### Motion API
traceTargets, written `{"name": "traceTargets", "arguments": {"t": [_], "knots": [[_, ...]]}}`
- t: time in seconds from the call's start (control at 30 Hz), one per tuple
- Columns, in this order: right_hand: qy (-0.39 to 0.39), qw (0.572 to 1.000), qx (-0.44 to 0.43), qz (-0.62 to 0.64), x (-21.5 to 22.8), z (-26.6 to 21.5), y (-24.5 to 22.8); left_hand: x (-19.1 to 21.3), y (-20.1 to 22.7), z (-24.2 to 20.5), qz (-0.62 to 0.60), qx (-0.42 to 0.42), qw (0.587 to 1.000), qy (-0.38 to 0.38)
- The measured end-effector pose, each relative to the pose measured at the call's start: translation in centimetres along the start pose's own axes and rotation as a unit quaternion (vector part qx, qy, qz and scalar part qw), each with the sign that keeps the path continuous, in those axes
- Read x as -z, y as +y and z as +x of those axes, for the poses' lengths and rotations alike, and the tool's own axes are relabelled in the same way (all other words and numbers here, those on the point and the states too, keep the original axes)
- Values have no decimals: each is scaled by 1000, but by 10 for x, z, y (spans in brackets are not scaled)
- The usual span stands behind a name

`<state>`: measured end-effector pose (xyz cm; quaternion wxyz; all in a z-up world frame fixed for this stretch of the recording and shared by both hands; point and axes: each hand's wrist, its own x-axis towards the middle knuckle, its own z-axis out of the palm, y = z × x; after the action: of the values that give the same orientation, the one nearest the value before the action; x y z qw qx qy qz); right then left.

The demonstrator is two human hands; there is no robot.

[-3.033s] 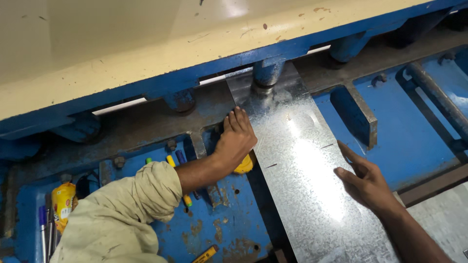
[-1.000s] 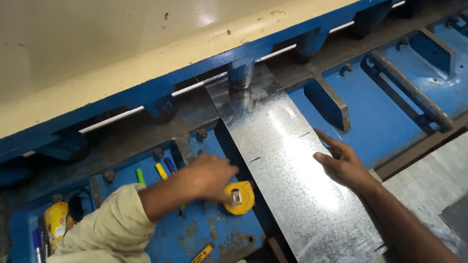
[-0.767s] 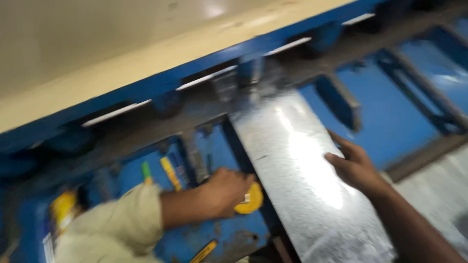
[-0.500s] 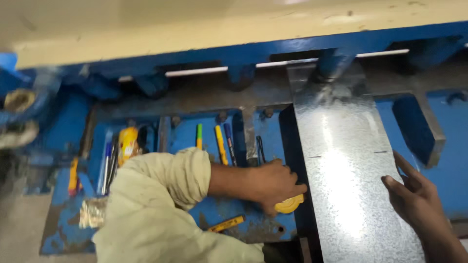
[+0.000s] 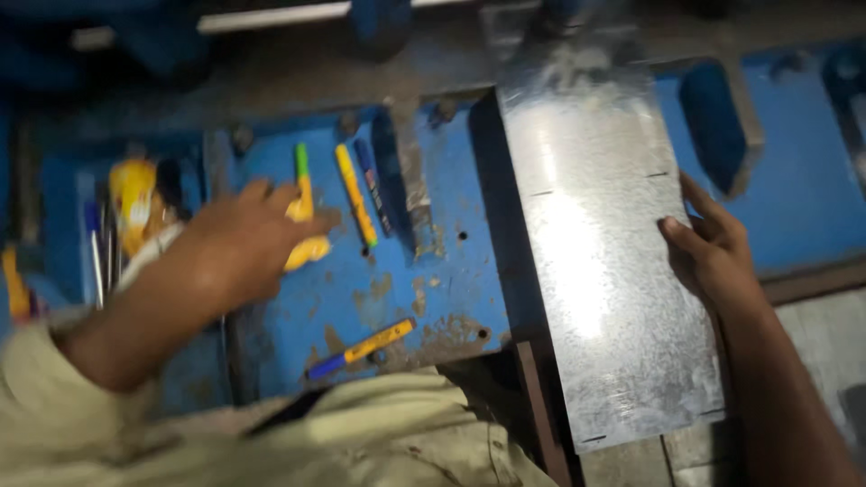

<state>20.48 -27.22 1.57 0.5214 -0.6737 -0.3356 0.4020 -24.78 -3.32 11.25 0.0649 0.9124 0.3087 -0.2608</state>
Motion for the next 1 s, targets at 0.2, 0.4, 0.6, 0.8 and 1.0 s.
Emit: {"name": "traceTargets", "arguments": {"t": [0.2, 0.4, 0.6, 0.8, 1.0], "knots": [[4, 998, 9, 66, 6, 3, 8, -28, -17, 24, 17, -150, 967, 205], [41, 991, 92, -91, 8, 24, 16, 30, 24, 62, -108, -248, 943, 194], [137, 981, -104, -92, -18, 95, -25, 64, 80, 125, -35, -366, 881, 298], [107, 911, 12, -398, -3, 89, -62, 63, 108, 163, 61, -349, 840, 411], [-195, 859, -32, -472, 16, -19, -69, 39, 117, 182, 113, -364, 791, 480]]}}
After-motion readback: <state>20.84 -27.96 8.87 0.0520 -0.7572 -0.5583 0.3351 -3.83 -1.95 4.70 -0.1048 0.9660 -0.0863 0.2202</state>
